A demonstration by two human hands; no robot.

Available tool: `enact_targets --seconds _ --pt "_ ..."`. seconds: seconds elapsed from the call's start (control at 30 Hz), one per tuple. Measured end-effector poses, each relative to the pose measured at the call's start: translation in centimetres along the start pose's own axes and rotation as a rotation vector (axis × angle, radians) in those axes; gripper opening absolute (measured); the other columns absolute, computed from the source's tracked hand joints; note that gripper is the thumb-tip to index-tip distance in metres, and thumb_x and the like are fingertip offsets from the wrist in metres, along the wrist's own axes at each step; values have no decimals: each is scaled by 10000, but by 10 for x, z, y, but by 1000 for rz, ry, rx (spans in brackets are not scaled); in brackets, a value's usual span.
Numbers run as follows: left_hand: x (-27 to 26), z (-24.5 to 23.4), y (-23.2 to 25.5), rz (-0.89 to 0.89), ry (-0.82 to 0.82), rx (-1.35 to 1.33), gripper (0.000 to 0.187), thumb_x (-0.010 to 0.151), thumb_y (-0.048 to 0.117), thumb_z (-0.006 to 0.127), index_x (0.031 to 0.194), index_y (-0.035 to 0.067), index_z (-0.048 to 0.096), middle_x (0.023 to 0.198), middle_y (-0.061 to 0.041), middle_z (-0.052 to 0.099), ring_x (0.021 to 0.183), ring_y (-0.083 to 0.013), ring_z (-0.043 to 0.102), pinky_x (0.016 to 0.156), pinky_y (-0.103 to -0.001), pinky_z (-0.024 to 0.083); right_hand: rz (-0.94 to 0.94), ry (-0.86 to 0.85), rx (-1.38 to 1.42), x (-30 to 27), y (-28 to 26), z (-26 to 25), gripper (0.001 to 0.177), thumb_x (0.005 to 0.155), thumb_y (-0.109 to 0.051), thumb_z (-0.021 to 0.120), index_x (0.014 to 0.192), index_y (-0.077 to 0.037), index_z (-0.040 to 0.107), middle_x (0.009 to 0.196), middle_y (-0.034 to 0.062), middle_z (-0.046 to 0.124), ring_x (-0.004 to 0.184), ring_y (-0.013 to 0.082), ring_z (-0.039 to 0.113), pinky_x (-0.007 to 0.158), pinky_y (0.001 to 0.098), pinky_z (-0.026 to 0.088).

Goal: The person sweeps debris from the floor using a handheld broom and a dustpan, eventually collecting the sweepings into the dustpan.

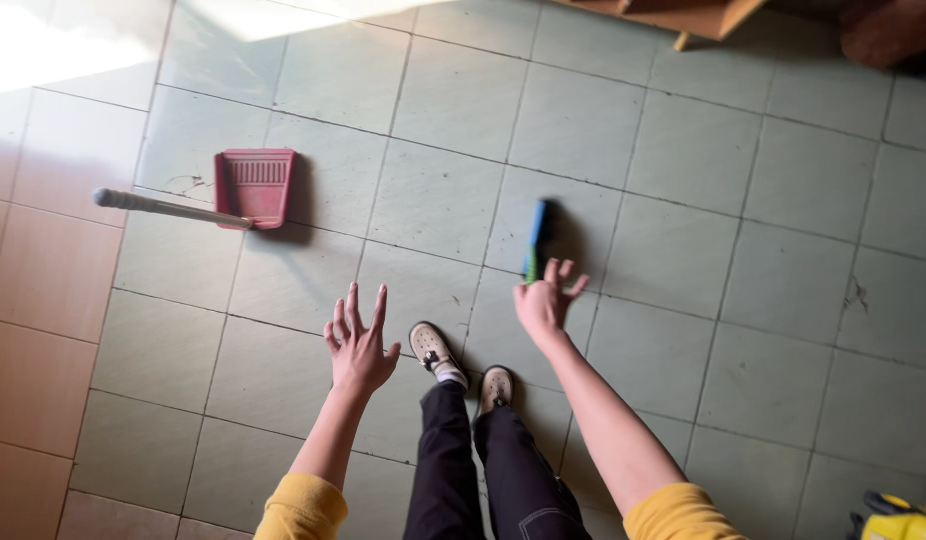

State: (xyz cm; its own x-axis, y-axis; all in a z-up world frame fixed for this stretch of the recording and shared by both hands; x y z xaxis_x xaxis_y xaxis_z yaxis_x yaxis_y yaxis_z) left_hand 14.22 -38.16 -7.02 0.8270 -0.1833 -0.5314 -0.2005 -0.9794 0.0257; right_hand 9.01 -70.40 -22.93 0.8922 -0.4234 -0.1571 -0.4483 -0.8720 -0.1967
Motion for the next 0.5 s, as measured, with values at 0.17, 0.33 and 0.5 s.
enact_targets --seconds 0.17,0.33,0.5 --pt "31 -40 -24 -50 79 -46 1107 800 429 772 1618 335 33 1688 -155 -55 1532 -433 62 1181 -612 152 -204 -116 196 56 -125 -8 404 897 -318 601 787 40 752 1566 240 422 1522 439 231 1153 746 -63" --pt "54 -62 -53 -78 114 -106 1119 793 428 779 1628 346 38 1693 -162 -53 1534 -435 57 1175 -608 152 -268 -43 273 87 -163 -44 421 928 -330 607 751 26 746 1565 234 449 1531 433 254 1160 754 -55" --pt "78 -81 -85 -97 171 -136 1129 779 466 783 1629 337 51 1689 -171 -39 1525 -442 74 1168 -604 153 -224 73 243 108 -114 -95 404 915 -342 611 754 6 739 1549 209 478 1499 448 288 1119 778 -28"
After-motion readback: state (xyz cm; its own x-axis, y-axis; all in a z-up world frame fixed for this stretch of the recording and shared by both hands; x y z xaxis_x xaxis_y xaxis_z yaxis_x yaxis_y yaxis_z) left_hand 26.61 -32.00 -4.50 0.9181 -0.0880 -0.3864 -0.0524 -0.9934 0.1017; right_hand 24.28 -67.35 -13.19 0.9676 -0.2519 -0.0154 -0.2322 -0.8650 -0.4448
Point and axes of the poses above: each hand's wrist, its own x-axis towards the middle knuckle, its own z-axis out of the palm, y = z × x, the point moved 10 cm from there along x, towards the middle knuckle
